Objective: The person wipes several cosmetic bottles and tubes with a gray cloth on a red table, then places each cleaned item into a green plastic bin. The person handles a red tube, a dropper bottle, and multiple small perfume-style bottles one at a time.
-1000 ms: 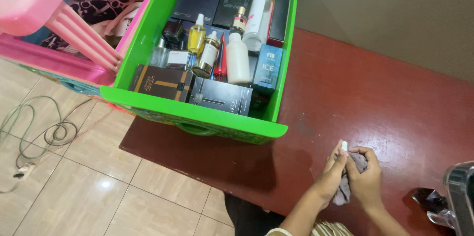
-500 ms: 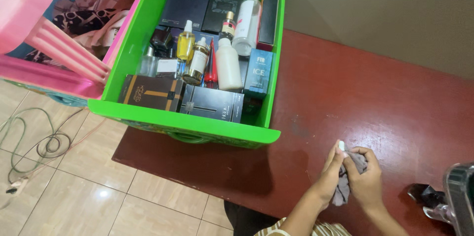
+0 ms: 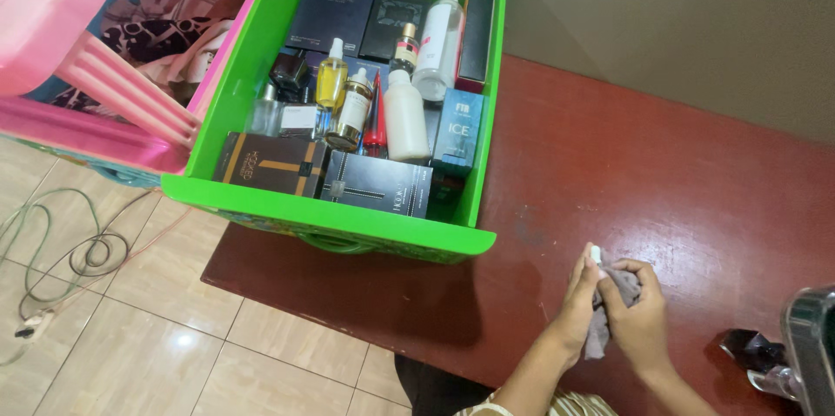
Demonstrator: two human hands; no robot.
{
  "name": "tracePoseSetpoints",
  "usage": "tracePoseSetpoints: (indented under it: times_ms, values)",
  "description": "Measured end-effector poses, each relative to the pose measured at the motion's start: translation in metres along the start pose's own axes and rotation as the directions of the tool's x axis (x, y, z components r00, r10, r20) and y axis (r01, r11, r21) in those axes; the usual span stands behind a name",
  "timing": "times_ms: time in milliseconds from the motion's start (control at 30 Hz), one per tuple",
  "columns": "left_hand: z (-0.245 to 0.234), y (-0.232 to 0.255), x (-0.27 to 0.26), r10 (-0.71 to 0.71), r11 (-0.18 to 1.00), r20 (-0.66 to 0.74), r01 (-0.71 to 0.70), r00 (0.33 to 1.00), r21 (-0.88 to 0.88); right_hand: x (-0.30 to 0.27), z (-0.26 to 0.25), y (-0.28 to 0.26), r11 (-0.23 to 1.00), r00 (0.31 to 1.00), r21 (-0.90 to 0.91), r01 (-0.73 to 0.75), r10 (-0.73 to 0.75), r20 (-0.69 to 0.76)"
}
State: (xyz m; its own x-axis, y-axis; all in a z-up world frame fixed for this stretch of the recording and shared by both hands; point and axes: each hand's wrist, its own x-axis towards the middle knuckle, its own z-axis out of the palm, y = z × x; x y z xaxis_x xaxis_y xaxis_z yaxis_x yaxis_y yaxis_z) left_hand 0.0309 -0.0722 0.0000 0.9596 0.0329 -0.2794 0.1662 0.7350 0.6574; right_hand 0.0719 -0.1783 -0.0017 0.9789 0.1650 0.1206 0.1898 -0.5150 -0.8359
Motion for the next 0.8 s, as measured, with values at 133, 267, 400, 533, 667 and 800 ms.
tracePoseSetpoints:
  times_ms: [133, 267, 400, 533, 667, 800]
  values:
    - [-0.007, 0.011, -0.001, -0.025, 0.999, -0.093, 0.023, 0.995, -0.024, -0.026, 0.005, 0.002, 0.995, 0.993, -0.012, -0.098, 0.099, 0.065]
    - [-0.004, 0.006, -0.003, 0.013, 0.993, -0.037, -0.009, 0.999, 0.115, -0.014, 0.001, 0.008, 0.999, 0.999, 0.016, -0.028, 0.027, 0.029]
    - [0.002, -0.002, -0.001, -0.053, 0.986, -0.001, 0.052, 0.999, 0.157, -0.003, -0.004, 0.012, 1.000, 0.999, 0.016, -0.022, 0.023, -0.022]
    - [-0.003, 0.003, 0.000, 0.011, 0.998, -0.019, -0.010, 1.000, 0.063, -0.019, -0.001, 0.011, 0.999, 0.999, 0.029, 0.036, -0.036, -0.006]
    - [-0.003, 0.006, -0.004, -0.053, 0.984, -0.023, 0.056, 0.998, 0.170, -0.018, -0.003, 0.012, 1.000, 0.999, 0.021, -0.015, 0.014, 0.042]
    - [0.006, 0.005, -0.007, -0.004, 0.987, 0.071, -0.008, 0.997, 0.159, -0.004, -0.007, 0.013, 0.993, 0.998, 0.100, -0.059, 0.059, 0.000]
